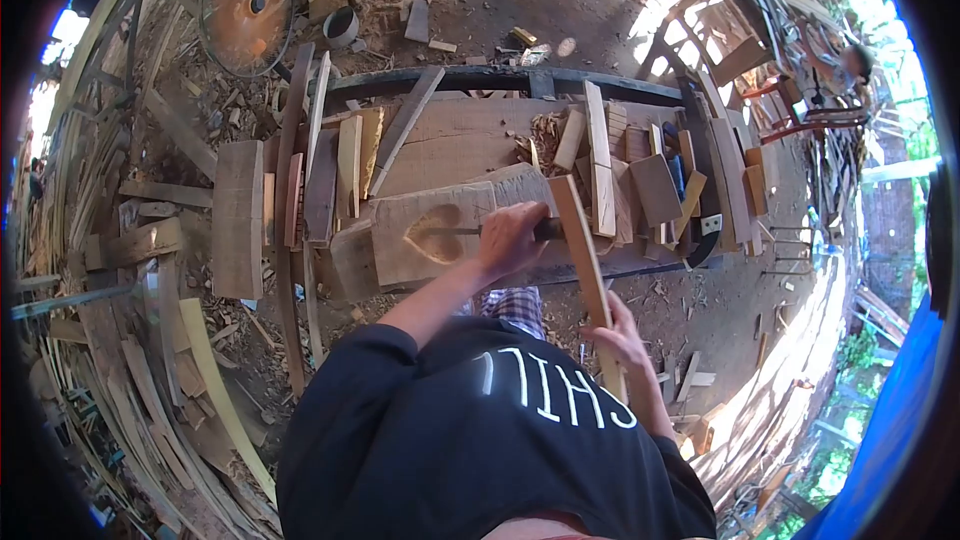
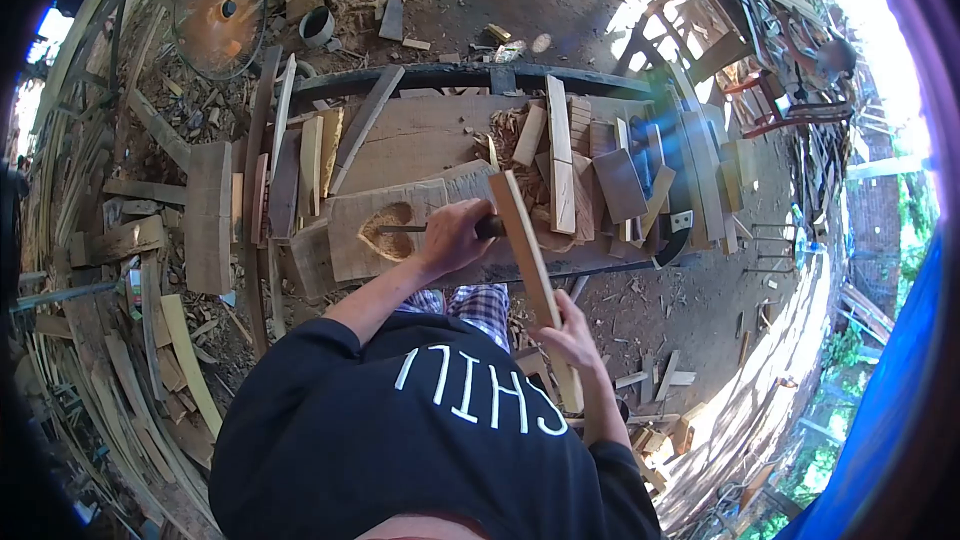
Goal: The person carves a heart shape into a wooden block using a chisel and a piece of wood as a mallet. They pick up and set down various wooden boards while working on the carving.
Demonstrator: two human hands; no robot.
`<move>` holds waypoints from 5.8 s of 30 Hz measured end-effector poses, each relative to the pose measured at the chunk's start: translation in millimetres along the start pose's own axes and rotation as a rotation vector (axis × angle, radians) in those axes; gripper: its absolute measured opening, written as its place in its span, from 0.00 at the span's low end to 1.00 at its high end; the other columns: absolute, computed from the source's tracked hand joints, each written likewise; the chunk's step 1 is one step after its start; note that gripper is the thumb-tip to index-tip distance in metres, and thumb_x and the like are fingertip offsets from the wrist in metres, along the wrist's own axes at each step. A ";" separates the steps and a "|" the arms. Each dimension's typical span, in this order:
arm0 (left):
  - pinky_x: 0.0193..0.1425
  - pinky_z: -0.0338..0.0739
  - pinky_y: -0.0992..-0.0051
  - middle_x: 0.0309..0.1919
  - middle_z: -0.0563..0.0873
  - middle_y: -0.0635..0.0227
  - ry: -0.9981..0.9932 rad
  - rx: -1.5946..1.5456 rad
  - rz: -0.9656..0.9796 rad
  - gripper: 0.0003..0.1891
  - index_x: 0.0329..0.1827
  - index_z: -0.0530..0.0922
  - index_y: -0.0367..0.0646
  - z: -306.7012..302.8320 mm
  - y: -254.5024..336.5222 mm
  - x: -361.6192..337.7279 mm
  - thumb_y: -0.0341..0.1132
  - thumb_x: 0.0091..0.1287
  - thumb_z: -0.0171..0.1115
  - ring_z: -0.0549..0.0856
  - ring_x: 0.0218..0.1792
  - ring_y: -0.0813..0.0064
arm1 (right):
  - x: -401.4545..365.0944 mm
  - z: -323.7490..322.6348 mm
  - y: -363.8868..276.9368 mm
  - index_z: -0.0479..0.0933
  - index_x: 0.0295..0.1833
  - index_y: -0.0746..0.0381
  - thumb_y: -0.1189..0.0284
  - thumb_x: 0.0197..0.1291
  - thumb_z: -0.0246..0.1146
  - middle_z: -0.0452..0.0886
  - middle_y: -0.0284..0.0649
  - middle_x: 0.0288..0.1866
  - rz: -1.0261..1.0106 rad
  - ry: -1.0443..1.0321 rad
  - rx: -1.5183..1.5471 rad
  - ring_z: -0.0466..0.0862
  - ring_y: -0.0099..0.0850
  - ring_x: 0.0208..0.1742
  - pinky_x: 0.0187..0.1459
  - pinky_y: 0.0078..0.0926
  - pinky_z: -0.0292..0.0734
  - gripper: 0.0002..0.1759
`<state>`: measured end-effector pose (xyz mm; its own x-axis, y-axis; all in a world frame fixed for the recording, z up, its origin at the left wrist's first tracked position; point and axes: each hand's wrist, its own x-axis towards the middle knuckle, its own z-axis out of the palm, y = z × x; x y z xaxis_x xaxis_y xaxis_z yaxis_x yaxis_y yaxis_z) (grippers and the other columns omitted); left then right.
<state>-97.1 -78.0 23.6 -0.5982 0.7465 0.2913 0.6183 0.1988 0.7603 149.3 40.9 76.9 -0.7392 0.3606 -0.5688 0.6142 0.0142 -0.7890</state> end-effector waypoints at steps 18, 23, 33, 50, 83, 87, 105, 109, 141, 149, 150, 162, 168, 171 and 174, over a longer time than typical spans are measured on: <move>0.42 0.78 0.60 0.29 0.81 0.65 -0.153 0.008 0.192 0.12 0.40 0.75 0.47 11.4 23.9 -14.4 0.31 0.55 0.68 0.85 0.36 0.61 | -46.1 -29.3 2.8 0.71 0.55 0.59 0.73 0.45 0.68 0.72 0.28 0.33 0.010 0.255 0.289 0.75 0.17 0.28 0.25 0.18 0.71 0.28; 0.39 0.78 0.61 0.28 0.81 0.66 -0.072 0.002 0.157 0.15 0.39 0.75 0.48 4.7 18.0 -16.5 0.33 0.50 0.72 0.85 0.34 0.60 | -26.7 0.5 16.4 0.73 0.55 0.62 0.71 0.44 0.69 0.73 0.32 0.38 -0.112 0.114 -0.055 0.75 0.21 0.39 0.38 0.25 0.73 0.28; 0.34 0.79 0.60 0.26 0.84 0.62 -0.169 0.073 -0.045 0.14 0.31 0.77 0.47 14.0 8.6 -18.0 0.43 0.54 0.73 0.86 0.31 0.56 | -29.8 9.1 26.9 0.71 0.56 0.65 0.68 0.47 0.69 0.75 0.34 0.41 -0.010 0.045 0.086 0.76 0.26 0.47 0.49 0.26 0.73 0.29; 0.35 0.79 0.58 0.26 0.84 0.63 -0.212 0.075 0.039 0.12 0.33 0.77 0.47 9.8 10.8 -23.4 0.42 0.56 0.70 0.86 0.31 0.56 | -43.5 -22.1 12.0 0.70 0.52 0.63 0.74 0.46 0.64 0.71 0.30 0.28 -0.089 0.218 0.563 0.74 0.21 0.21 0.22 0.18 0.73 0.24; 0.35 0.79 0.59 0.27 0.83 0.64 -0.248 -0.046 0.120 0.12 0.33 0.74 0.47 4.2 20.3 -23.5 0.36 0.52 0.71 0.86 0.33 0.58 | -69.6 -15.4 -7.4 0.74 0.51 0.62 0.72 0.45 0.70 0.73 0.29 0.34 0.003 0.230 0.181 0.74 0.19 0.36 0.38 0.21 0.71 0.25; 0.32 0.79 0.59 0.27 0.84 0.65 -0.247 -0.031 0.089 0.12 0.35 0.76 0.48 2.2 12.1 -28.6 0.39 0.53 0.71 0.86 0.31 0.58 | -52.5 12.3 18.2 0.74 0.55 0.64 0.67 0.47 0.73 0.78 0.35 0.41 0.001 0.103 -0.038 0.77 0.27 0.45 0.48 0.27 0.74 0.29; 0.36 0.80 0.60 0.27 0.84 0.63 -0.308 -0.006 0.032 0.11 0.35 0.79 0.47 -12.5 1.7 -26.6 0.39 0.54 0.71 0.86 0.32 0.57 | -36.4 11.4 12.4 0.74 0.54 0.62 0.70 0.48 0.72 0.77 0.33 0.35 -0.092 0.233 0.148 0.79 0.24 0.37 0.38 0.25 0.77 0.26; 0.37 0.81 0.58 0.28 0.84 0.62 -0.239 0.027 0.070 0.13 0.37 0.80 0.47 -17.1 -10.2 -38.9 0.40 0.53 0.73 0.87 0.34 0.55 | -24.1 18.3 27.3 0.75 0.55 0.65 0.66 0.48 0.73 0.84 0.43 0.41 0.015 0.068 -0.131 0.83 0.32 0.43 0.48 0.31 0.78 0.29; 0.34 0.71 0.83 0.27 0.77 0.79 0.257 -0.572 -0.334 0.11 0.31 0.76 0.45 -103.1 -21.4 -29.9 0.31 0.65 0.73 0.75 0.28 0.87 | 29.0 58.6 11.7 0.73 0.53 0.57 0.54 0.51 0.71 0.83 0.53 0.44 0.073 0.111 -0.501 0.83 0.53 0.51 0.51 0.51 0.76 0.29; 0.30 0.66 0.81 0.24 0.73 0.78 0.309 -0.500 -0.339 0.14 0.28 0.74 0.46 -96.8 -15.0 -22.9 0.36 0.68 0.70 0.70 0.25 0.86 | 32.6 31.8 -1.6 0.72 0.57 0.57 0.46 0.58 0.66 0.83 0.53 0.47 0.012 0.030 -0.627 0.82 0.53 0.52 0.51 0.49 0.75 0.31; 0.29 0.64 0.81 0.23 0.72 0.78 0.294 -0.470 -0.376 0.15 0.27 0.73 0.46 -97.9 -13.1 -23.0 0.37 0.68 0.70 0.69 0.24 0.86 | 35.3 27.8 -0.2 0.72 0.56 0.57 0.45 0.58 0.65 0.83 0.53 0.48 0.004 0.011 -0.637 0.82 0.53 0.52 0.51 0.49 0.75 0.31; 0.34 0.68 0.78 0.25 0.71 0.77 0.400 -0.315 -0.424 0.15 0.29 0.71 0.44 -90.6 -4.1 -20.7 0.38 0.70 0.67 0.72 0.28 0.82 | 66.3 -4.2 38.5 0.65 0.65 0.60 0.61 0.55 0.68 0.77 0.57 0.49 -0.122 -0.056 -0.578 0.80 0.54 0.54 0.54 0.47 0.75 0.35; 0.36 0.67 0.78 0.26 0.70 0.76 0.439 -0.244 -0.362 0.15 0.29 0.70 0.44 -82.5 -4.8 -31.4 0.35 0.69 0.67 0.70 0.29 0.82 | 72.0 -11.6 52.7 0.69 0.61 0.62 0.66 0.54 0.66 0.77 0.54 0.51 -0.184 -0.080 -0.597 0.80 0.53 0.55 0.56 0.47 0.76 0.29; 0.37 0.67 0.78 0.26 0.69 0.76 0.474 -0.251 -0.310 0.15 0.29 0.69 0.43 -83.2 -7.9 -38.4 0.33 0.69 0.67 0.69 0.30 0.82 | 74.1 -18.9 54.8 0.69 0.64 0.61 0.63 0.55 0.65 0.78 0.54 0.53 -0.161 -0.103 -0.595 0.80 0.52 0.57 0.57 0.47 0.76 0.31; 0.38 0.67 0.78 0.27 0.69 0.76 0.495 -0.294 -0.303 0.14 0.30 0.69 0.44 -87.6 -1.1 -37.7 0.33 0.69 0.67 0.69 0.30 0.81 | 76.3 -19.4 60.5 0.68 0.65 0.61 0.61 0.57 0.63 0.80 0.56 0.51 -0.166 -0.100 -0.568 0.81 0.52 0.56 0.55 0.48 0.77 0.31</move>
<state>-120.0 -162.0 62.7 -0.9318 0.2896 0.2190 0.2624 0.1204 0.9574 135.4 87.4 -9.8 -0.8434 0.2222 -0.4892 0.5197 0.5687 -0.6376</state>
